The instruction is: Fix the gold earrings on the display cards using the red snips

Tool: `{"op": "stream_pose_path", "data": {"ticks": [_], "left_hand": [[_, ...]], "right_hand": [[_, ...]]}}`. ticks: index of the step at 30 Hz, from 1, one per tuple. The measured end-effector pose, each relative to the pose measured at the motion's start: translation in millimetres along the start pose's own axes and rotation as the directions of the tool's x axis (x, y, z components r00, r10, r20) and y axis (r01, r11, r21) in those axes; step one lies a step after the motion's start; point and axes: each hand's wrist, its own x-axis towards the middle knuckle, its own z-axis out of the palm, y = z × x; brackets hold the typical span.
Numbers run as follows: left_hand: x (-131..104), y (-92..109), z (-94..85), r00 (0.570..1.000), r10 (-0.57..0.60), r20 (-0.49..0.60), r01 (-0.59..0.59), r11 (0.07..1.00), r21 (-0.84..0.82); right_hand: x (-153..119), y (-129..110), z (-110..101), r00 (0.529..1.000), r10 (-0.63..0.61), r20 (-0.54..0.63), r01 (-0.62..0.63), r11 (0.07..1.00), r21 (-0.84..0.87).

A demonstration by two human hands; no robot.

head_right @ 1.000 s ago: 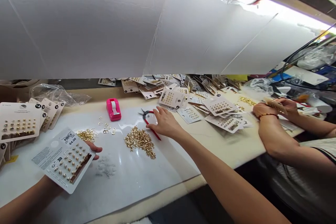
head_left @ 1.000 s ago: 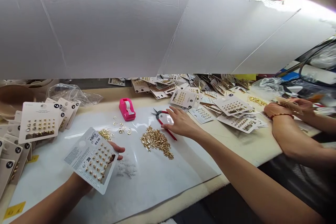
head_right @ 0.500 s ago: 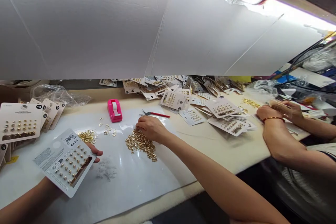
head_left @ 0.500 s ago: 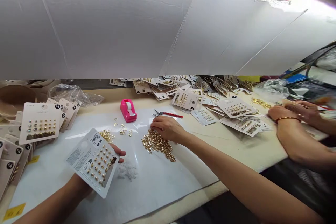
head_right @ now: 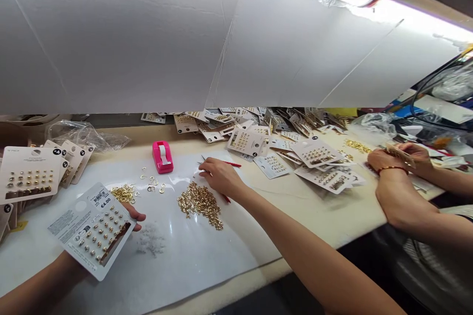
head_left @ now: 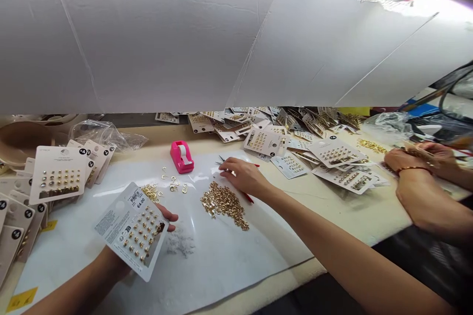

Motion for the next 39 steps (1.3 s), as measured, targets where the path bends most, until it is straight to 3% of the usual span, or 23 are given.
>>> {"op": "stream_pose_path", "data": {"ticks": [2,5,10,22,28,39], "left_hand": [[0.2,0.2,-0.2,1.000,-0.010,-0.003,0.010,1.000,-0.014],[0.5,0.9,0.4,0.999,-0.028,-0.019,0.028,0.999,-0.027],[0.2,0.3,-0.4,1.000,-0.026,-0.013,0.025,0.998,-0.054],[0.3,7.8,5.4,0.999,-0.008,-0.049,0.007,1.000,-0.015],[-0.9,13.3,8.0,0.997,0.016,-0.072,-0.025,0.991,-0.132],[-2.8,6.3,1.1,0.999,0.029,-0.039,-0.033,0.994,-0.105]], "right_hand": [[-4.4,12.0,-1.2,0.996,0.082,-0.028,-0.083,0.996,-0.036],[-10.7,27.9,0.1,0.986,0.161,0.041,-0.156,0.982,-0.106],[-13.6,36.7,-1.4,0.980,0.143,0.136,-0.125,0.983,-0.132],[-41.0,24.6,-21.7,0.988,0.144,0.060,-0.136,0.984,-0.113],[-50.1,11.0,-25.2,0.987,0.099,0.126,-0.090,0.993,-0.077],[-48.7,8.3,-21.8,0.973,0.114,0.201,-0.089,0.988,-0.126]]}}
